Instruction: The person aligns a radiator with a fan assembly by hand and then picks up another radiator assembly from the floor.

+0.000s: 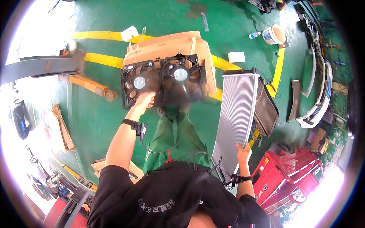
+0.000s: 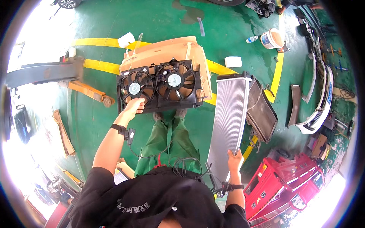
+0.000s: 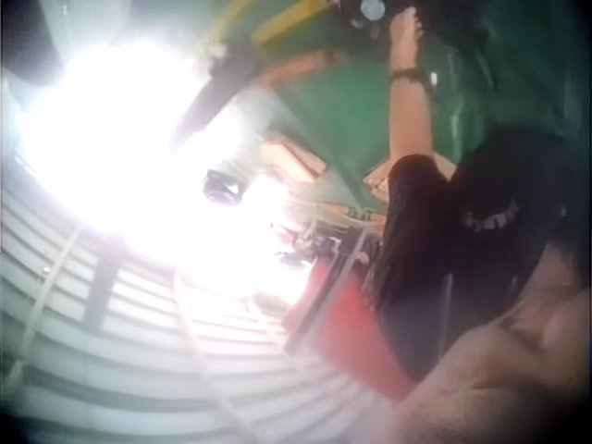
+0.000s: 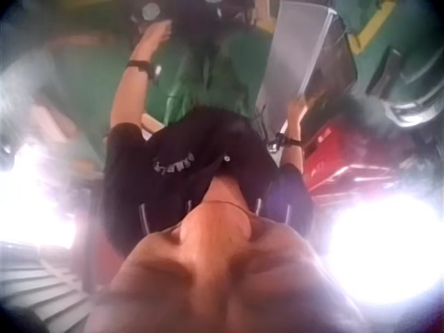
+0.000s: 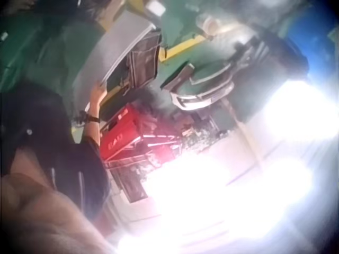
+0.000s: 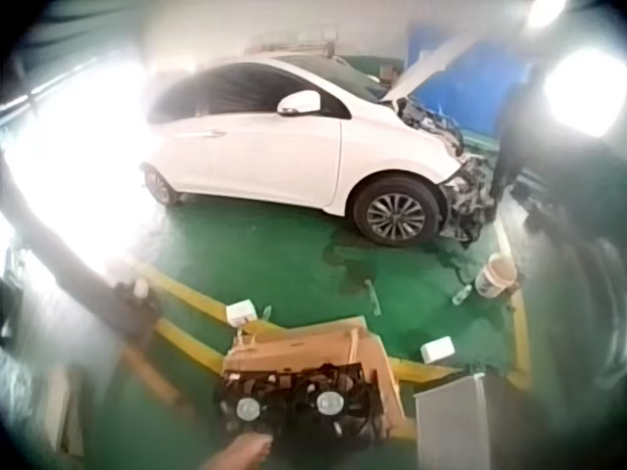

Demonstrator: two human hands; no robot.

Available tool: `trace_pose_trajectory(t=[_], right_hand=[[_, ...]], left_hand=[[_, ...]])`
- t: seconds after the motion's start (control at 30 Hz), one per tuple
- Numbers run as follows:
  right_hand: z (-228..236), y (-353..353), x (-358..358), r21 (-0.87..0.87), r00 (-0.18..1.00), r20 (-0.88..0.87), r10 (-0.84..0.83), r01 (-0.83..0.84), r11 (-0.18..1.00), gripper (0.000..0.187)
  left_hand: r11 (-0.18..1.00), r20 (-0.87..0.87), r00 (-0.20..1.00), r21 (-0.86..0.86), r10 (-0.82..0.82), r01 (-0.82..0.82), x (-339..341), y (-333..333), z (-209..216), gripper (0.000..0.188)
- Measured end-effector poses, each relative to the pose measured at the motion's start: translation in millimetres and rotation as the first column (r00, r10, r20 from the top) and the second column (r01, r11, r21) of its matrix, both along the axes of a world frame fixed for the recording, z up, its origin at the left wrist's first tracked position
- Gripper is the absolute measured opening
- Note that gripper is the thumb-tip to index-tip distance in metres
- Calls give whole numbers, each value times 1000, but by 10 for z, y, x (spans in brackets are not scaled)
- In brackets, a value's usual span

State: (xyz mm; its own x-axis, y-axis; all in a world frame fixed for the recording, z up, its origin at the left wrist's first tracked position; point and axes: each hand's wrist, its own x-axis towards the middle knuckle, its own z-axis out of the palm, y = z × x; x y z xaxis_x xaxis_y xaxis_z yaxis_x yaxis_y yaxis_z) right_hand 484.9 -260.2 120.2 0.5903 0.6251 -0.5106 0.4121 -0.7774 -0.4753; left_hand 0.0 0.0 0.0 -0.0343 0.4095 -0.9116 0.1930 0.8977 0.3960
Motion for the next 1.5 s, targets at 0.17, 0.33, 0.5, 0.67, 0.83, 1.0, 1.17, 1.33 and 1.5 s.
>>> trace_pose_trajectory(t=[0.17, 0.33, 0.5, 0.67, 0.83, 1.0, 1.17, 1.33, 1.5], right_hand=[[-232, 59, -121, -30, 999, 8, -44, 44, 999, 29], [-513, -115, -242, -70, 996, 3, -84, 84, 994, 30], [-877, -492, -399, -150, 983, 26, -183, 184, 971, 28], [-1277, -876, -410, -196, 978, 65, -199, 208, 958, 28], [-1426, -845, -544, -223, 948, 115, -297, 316, 922, 26], [-1503, -831, -579, -274, 946, 128, -297, 322, 906, 26], [-1691, -1135, -633, -214, 947, 90, -309, 322, 922, 25], [-1584, -1029, -661, -239, 956, 94, -279, 294, 925, 24], [-1278, -988, -608, -212, 935, 124, -333, 353, 911, 26]], left_hand=[[977, -90, 974, 33, -208, 212, 187, 532, -599, 28], [932, -174, 918, 1, -357, 362, 306, 1016, -1344, 43], [958, -205, 939, 23, -277, 287, 507, 1613, -2642, 50], [971, -403, 906, 134, -128, 197, 240, 1980, -4026, 55], [996, -272, 959, 31, -77, 88, 532, 2247, -4345, 65], [994, -222, 975, -112, -24, -1, 620, 2411, -4120, 72], [996, -207, 976, -66, -65, 52, 325, 2497, -4236, 48], [989, 274, 951, -51, 146, -137, 117, 2307, -4025, 29], [974, 165, 960, -61, 228, -220, 478, 1929, -3067, 34]])
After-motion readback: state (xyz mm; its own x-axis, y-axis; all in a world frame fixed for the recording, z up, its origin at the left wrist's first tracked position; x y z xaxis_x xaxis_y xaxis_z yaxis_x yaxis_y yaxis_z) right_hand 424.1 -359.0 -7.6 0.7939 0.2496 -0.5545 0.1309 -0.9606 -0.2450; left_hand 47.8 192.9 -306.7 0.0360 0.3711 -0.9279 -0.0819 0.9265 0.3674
